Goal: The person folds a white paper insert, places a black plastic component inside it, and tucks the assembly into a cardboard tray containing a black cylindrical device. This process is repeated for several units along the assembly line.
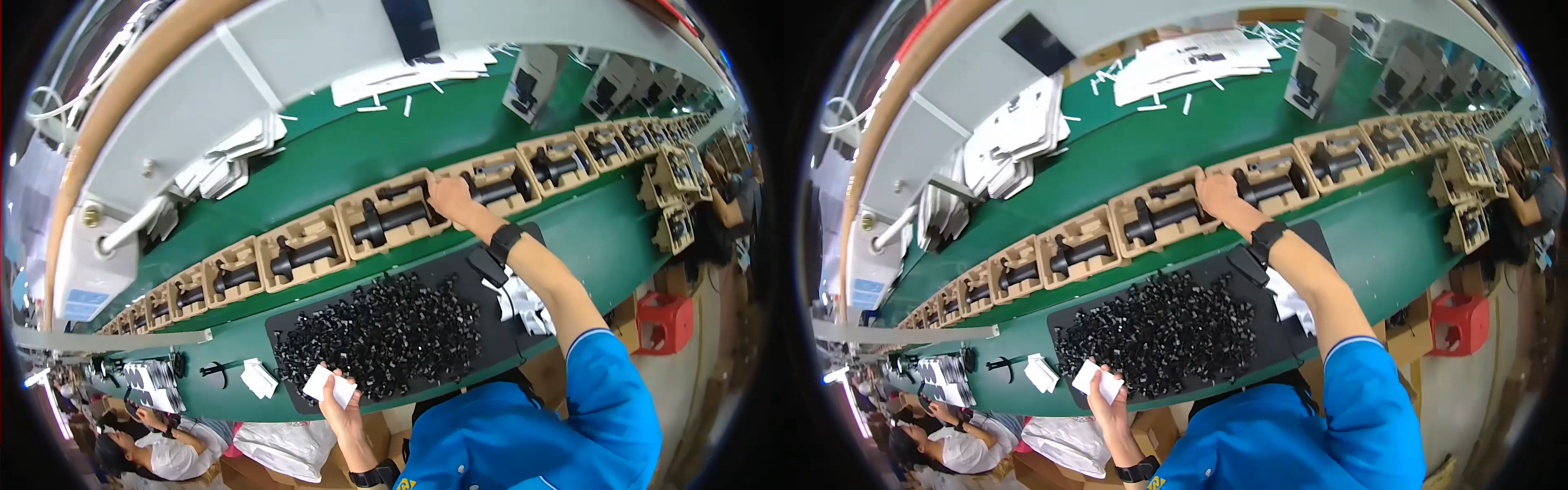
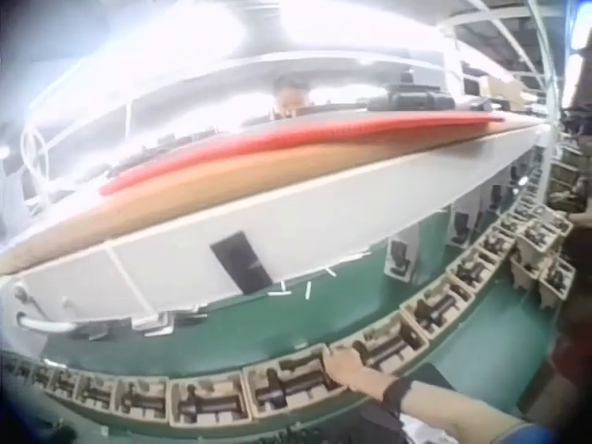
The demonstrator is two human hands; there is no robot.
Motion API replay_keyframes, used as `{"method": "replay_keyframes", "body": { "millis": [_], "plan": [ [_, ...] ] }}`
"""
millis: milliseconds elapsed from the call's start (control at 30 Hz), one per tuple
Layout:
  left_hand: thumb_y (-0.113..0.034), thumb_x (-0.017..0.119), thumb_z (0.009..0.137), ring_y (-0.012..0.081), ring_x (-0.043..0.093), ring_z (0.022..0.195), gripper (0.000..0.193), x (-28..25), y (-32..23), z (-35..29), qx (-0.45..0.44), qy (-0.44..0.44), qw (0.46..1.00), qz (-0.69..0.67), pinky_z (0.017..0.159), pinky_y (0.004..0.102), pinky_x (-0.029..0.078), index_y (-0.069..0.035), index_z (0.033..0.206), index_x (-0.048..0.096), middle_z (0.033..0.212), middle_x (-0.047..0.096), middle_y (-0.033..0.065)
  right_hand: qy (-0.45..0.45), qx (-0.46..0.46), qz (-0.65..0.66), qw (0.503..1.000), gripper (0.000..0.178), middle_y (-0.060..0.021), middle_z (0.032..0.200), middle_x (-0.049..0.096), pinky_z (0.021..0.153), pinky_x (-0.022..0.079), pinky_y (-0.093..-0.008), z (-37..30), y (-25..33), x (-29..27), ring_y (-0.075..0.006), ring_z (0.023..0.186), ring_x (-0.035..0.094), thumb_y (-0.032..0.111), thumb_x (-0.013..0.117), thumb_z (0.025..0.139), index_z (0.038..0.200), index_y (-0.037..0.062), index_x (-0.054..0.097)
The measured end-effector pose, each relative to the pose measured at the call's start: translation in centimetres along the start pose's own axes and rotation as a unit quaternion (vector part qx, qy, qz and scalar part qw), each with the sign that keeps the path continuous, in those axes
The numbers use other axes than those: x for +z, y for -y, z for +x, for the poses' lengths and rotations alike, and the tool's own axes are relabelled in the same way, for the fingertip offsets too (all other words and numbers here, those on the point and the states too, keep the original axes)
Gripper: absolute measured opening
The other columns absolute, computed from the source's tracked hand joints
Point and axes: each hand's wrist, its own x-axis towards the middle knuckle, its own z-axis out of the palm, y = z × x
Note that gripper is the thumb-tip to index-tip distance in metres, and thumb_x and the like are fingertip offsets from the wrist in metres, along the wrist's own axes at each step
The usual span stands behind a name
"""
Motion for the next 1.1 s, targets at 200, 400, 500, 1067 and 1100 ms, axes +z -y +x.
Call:
{"method": "replay_keyframes", "body": {
  "millis": [200, 400, 500, 1067, 1100],
  "plan": [
    [-0.017, 0.055, 0.087, 0.0163, 0.060, 0.067, 0.044, -1.9, -1.0, 2.5, 0.003, 0.002, 1.000, 0.018, 0.045, 0.0246, 0.048, -0.012, 0.129, 0.045, 0.095, 0.060, 0.0063, -0.150, -0.009, 0.042, 0.988, 0.052, -0.0135, 0.119, 0.055, 0.082, 0.047, -0.0404, -5.4, 2.3, 1.7, -0.0248, 0.108, 0.052, 0.032, 0.052, 0.087, 0.126, -0.0024, 0.045],
    [-0.019, 0.055, 0.087, 0.0176, 0.061, 0.069, 0.046, 3.9, -0.5, 3.5, 0.008, 0.182, 0.975, 0.127, 0.044, 0.0251, 0.049, -0.005, 0.130, 0.044, 0.097, 0.062, 0.0117, -0.058, 0.017, 0.037, 0.998, 0.052, -0.0109, 0.136, 0.041, 0.094, 0.039, -0.0441, -6.7, 2.0, 1.5, -0.0284, 0.120, 0.041, 0.034, 0.047, 0.090, 0.132, 0.0037, 0.042],
    [-0.015, 0.059, 0.085, 0.0134, 0.061, 0.068, 0.043, 7.0, 1.4, 3.6, 0.009, 0.268, 0.929, 0.257, 0.044, 0.0236, 0.049, 0.000, 0.125, 0.050, 0.088, 0.063, 0.0092, 0.023, -0.153, 0.256, 0.954, 0.040, -0.0157, 0.112, 0.059, 0.092, 0.040, -0.0426, -7.6, -2.1, -1.1, -0.0300, 0.107, 0.052, 0.033, 0.049, 0.089, 0.114, 0.0042, 0.059],
    [-0.011, 0.069, 0.070, 0.0275, 0.060, 0.093, 0.030, 23.5, 20.0, 7.2, 0.363, 0.506, 0.403, 0.671, 0.081, 0.0357, 0.049, -0.015, 0.100, 0.066, 0.099, 0.064, 0.0051, -0.011, -0.209, 0.110, 0.972, 0.029, -0.0031, 0.097, 0.054, 0.076, 0.049, -0.0389, -16.3, -7.9, 9.0, -0.0210, 0.102, 0.050, 0.015, 0.062, 0.068, 0.097, 0.0128, 0.059],
    [-0.009, 0.070, 0.069, 0.0263, 0.060, 0.095, 0.030, 23.1, 20.1, 7.3, 0.370, 0.510, 0.406, 0.662, 0.081, 0.0351, 0.049, -0.016, 0.098, 0.067, 0.100, 0.063, 0.0037, -0.034, -0.213, 0.112, 0.970, 0.027, -0.0032, 0.093, 0.052, 0.075, 0.049, -0.0392, -16.3, -7.9, 9.0, -0.0204, 0.100, 0.049, 0.016, 0.062, 0.069, 0.096, 0.0130, 0.059]
  ]
}}
